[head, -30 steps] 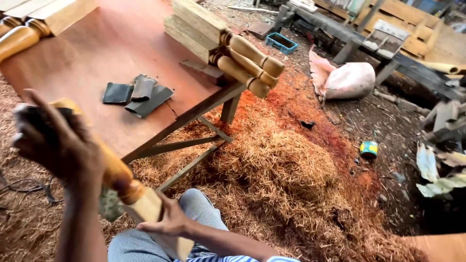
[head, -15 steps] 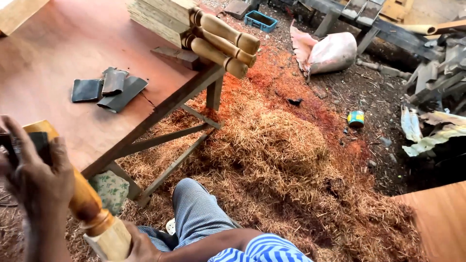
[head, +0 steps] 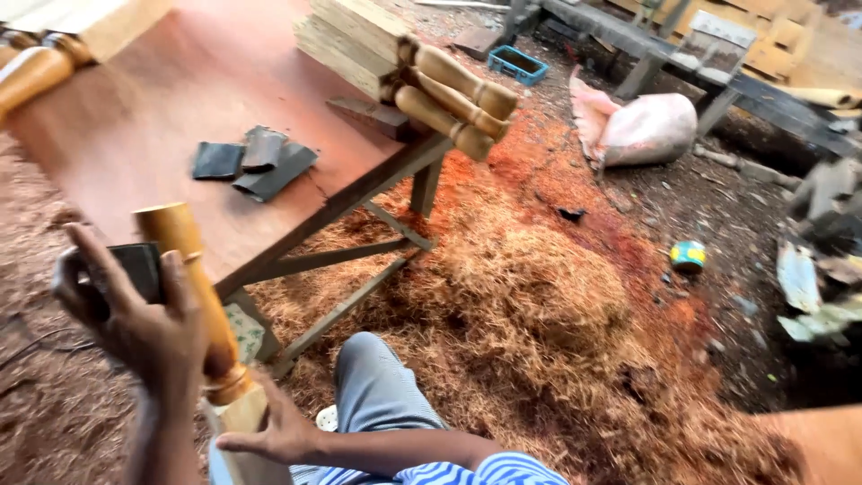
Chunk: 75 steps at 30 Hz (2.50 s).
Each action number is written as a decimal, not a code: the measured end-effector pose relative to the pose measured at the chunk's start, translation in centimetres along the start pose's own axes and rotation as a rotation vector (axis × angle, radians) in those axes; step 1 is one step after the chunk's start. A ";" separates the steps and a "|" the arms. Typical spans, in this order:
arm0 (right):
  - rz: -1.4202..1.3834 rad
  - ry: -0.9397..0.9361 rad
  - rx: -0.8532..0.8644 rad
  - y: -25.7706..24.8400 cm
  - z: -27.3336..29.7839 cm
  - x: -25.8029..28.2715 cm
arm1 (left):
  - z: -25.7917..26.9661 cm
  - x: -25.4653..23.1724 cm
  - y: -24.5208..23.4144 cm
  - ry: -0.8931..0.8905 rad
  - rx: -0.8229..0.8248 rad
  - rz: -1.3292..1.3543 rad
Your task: Sanding turned wooden furniture legs using sandpaper to smooth the surface.
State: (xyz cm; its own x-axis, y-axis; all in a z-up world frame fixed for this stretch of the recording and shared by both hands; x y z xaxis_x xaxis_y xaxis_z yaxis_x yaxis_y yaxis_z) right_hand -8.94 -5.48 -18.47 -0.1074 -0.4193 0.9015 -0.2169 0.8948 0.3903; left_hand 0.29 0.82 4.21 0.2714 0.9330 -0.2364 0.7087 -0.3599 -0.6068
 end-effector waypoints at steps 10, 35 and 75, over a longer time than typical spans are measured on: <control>0.181 0.222 -0.019 -0.9 -1.1 1.6 | -0.7 -1.7 3.6 -0.085 -0.064 -0.010; 0.232 0.156 0.011 -1.1 -1.7 1.4 | -1.7 -4.2 2.5 0.055 -0.102 -0.246; 0.190 0.223 -0.012 -1.0 -1.5 0.3 | -1.3 -4.1 4.5 0.027 -0.061 -0.205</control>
State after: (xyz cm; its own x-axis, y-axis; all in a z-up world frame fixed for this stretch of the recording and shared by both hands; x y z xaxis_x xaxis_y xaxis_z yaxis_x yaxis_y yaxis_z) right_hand -7.32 -6.26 -18.28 0.0714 -0.2006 0.9771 -0.2021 0.9563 0.2111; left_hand 3.25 -4.62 3.42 0.1341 0.9867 -0.0914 0.7889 -0.1621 -0.5927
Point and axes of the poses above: each hand's wrist, its own z-axis away from the middle knuckle, its own y-axis out of the palm, x = y × z, the point moved 9 cm from there along -z, towards the middle knuckle, and after that the axes turned 12 degrees about -z, right-handed, at the moved point
